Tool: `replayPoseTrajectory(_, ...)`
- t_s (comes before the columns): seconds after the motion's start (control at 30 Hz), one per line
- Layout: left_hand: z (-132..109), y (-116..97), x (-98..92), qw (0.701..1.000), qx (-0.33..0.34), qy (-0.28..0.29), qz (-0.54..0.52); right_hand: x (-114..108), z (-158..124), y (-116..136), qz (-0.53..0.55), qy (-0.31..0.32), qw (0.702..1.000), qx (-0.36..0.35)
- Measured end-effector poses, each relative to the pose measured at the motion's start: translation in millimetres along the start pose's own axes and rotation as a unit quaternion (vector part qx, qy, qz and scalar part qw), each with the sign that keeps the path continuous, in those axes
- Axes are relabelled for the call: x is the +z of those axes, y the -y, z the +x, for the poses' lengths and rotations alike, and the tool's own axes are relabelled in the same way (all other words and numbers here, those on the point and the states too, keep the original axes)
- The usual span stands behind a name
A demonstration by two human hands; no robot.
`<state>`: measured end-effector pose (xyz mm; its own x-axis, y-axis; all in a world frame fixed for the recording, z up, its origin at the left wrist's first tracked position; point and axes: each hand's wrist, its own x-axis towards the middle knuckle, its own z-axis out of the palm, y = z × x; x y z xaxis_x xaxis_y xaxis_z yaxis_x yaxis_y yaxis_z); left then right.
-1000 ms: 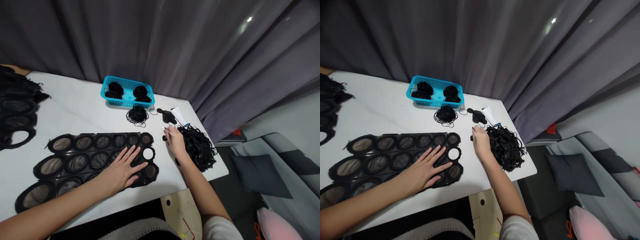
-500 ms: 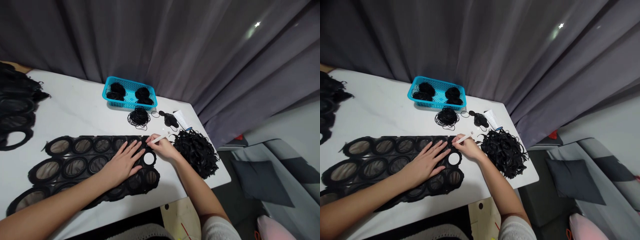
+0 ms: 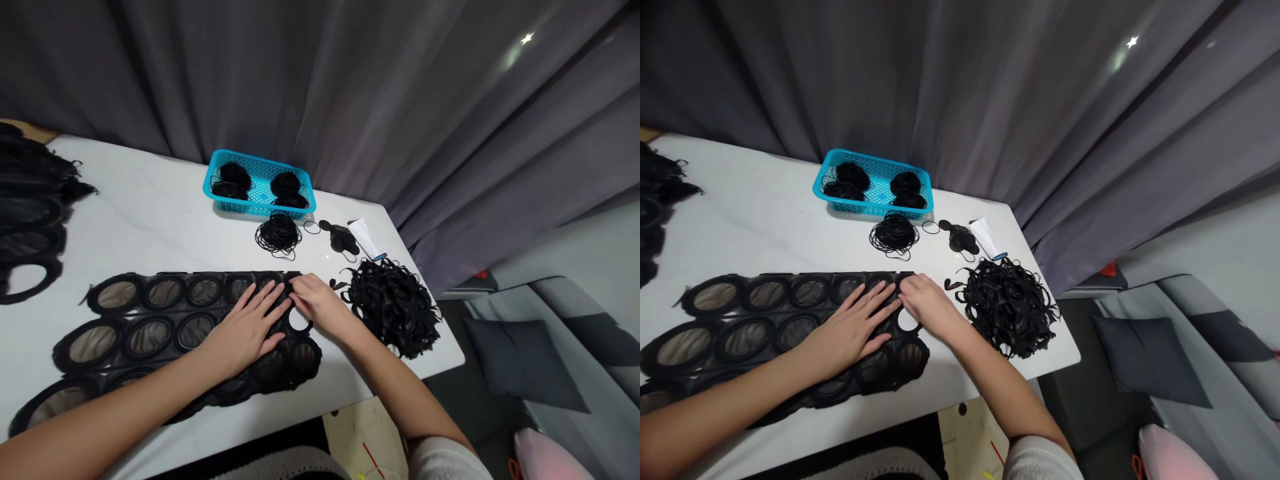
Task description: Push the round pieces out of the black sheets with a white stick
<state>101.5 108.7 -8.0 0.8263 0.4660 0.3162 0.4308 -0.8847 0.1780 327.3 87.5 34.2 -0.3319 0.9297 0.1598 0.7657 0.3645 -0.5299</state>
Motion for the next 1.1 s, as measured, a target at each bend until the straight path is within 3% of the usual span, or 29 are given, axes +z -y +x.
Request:
replayPoseTrajectory(0.07, 1.2, -0.7, -0.7, 1.000, -0.004, 0.007, -0.007, -4.2, 0.3, -7.8, -0.076, -0.035, 0.996, 0.015)
replayPoseTrajectory(0.13, 2.6, -1.4, -2.7, 1.000, -0.006, 0.015, -0.006, -17.5, 3.3, -20.2, -0.106, -0.131, 0.981, 0.092)
replayPoseTrajectory(0.2, 2.4, -0.6, -6.6, 1.000, 0.002, 0.019, 0.004, -33.1, 8.2, -29.7, -0.087, -0.220, 0.959, 0.154)
replayPoseTrajectory(0.27, -1.6, 3.1, -12.7, 1.000, 0.012, 0.023, 0.018, -40.9, 13.8, -29.6, -0.032, -0.239, 0.957, 0.160)
replayPoseTrajectory(0.33, -9.9, 9.6, -19.5, 0.999, 0.008, 0.022, 0.029, -35.5, 19.3, -19.4, 0.037, -0.202, 0.969, 0.135)
replayPoseTrajectory(0.43, -27.1, 20.3, -26.5, 0.999, -0.003, 0.014, 0.042, -10.4, 25.8, 2.7, 0.121, -0.114, 0.982, 0.085)
replayPoseTrajectory(0.57, -42.7, 25.1, -26.5, 0.999, -0.002, 0.008, 0.047, 13.8, 30.6, 17.8, 0.172, -0.018, 0.984, 0.046)
replayPoseTrajectory(0.87, -45.5, 21.0, -19.9, 1.000, -0.010, -0.010, 0.027, 9.7, 35.0, 18.0, 0.217, 0.020, 0.975, 0.040)
replayPoseTrajectory(1.1, -46.5, 20.3, -18.8, 1.000, -0.018, -0.012, 0.017, 11.9, 37.5, 16.0, 0.186, 0.023, 0.982, 0.035)
